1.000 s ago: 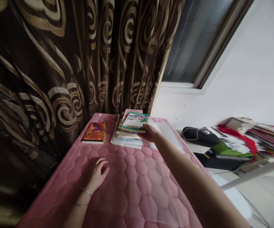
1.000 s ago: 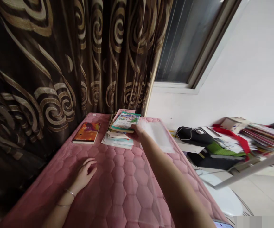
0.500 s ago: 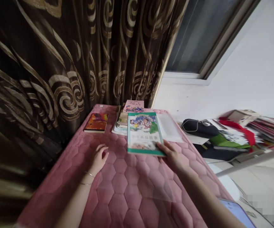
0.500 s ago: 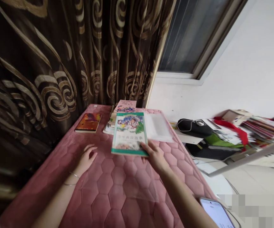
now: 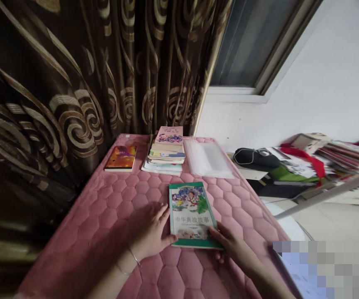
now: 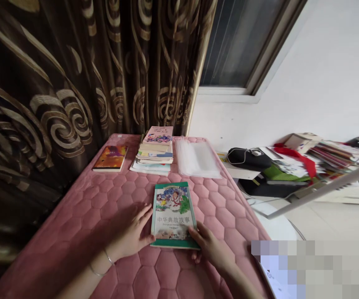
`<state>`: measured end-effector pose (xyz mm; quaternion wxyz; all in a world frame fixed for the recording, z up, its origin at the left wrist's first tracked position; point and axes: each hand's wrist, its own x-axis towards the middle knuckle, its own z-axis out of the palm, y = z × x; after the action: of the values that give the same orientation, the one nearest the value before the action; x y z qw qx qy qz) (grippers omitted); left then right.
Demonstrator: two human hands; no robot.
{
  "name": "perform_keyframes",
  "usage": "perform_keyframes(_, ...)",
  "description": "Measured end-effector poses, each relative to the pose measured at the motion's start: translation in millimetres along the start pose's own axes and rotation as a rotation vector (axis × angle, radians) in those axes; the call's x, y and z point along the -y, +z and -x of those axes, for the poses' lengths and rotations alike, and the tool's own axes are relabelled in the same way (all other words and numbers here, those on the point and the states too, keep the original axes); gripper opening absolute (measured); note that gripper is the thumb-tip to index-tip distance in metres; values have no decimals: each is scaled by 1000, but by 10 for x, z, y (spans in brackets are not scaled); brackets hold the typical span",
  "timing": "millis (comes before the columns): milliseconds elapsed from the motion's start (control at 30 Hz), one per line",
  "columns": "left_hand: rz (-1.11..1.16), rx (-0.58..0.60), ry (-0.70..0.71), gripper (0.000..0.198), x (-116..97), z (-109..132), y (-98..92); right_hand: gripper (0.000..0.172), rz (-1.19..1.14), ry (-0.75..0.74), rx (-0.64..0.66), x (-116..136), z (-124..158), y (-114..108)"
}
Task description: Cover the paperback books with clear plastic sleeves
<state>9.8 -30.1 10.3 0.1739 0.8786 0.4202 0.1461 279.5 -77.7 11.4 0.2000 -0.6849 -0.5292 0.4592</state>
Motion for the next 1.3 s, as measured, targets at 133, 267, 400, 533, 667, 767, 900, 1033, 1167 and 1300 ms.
perform_keyframes(133, -2, 96, 49, 102, 43, 30, 70, 36, 80, 36, 88, 19, -77, -38)
perform_keyframes(267, 5, 102, 20, 105, 47, 42, 110, 43, 204, -6, 16, 54, -305, -178)
perform_keyframes(400, -12, 96, -1, 99, 26, 29, 122, 52, 313, -14, -138, 173, -506, -223)
perform_keyframes(533, -31, 115, -19, 99, 8, 6, 119, 50, 471, -5, -313, 283, -515, -148)
perform_keyframes(667, -40, 102, -16, 96, 15, -3, 137, 46, 498, 18, -336, 287, -473, -114)
perform_keyframes(767, -39, 100, -25, 95, 28, -8, 161, 44, 477, 28, -338, 270, -475, -121)
perform_keyframes(900, -28, 83, -17, 96, 32, -19, 174, 43, 464, 30, -362, 278, -470, -117)
perform_keyframes(1033, -31, 104, -30, 98, 23, -24, 153, 42, 447, 34, -389, 287, -460, -115)
perform_keyframes(1167, -29, 127, -39, 99, 13, -26, 124, 38, 437, 29, -376, 260, -485, -122)
perform_keyframes(1300, -22, 136, -49, 97, 6, -27, 119, 40, 510, 9, -382, 235, -501, -111)
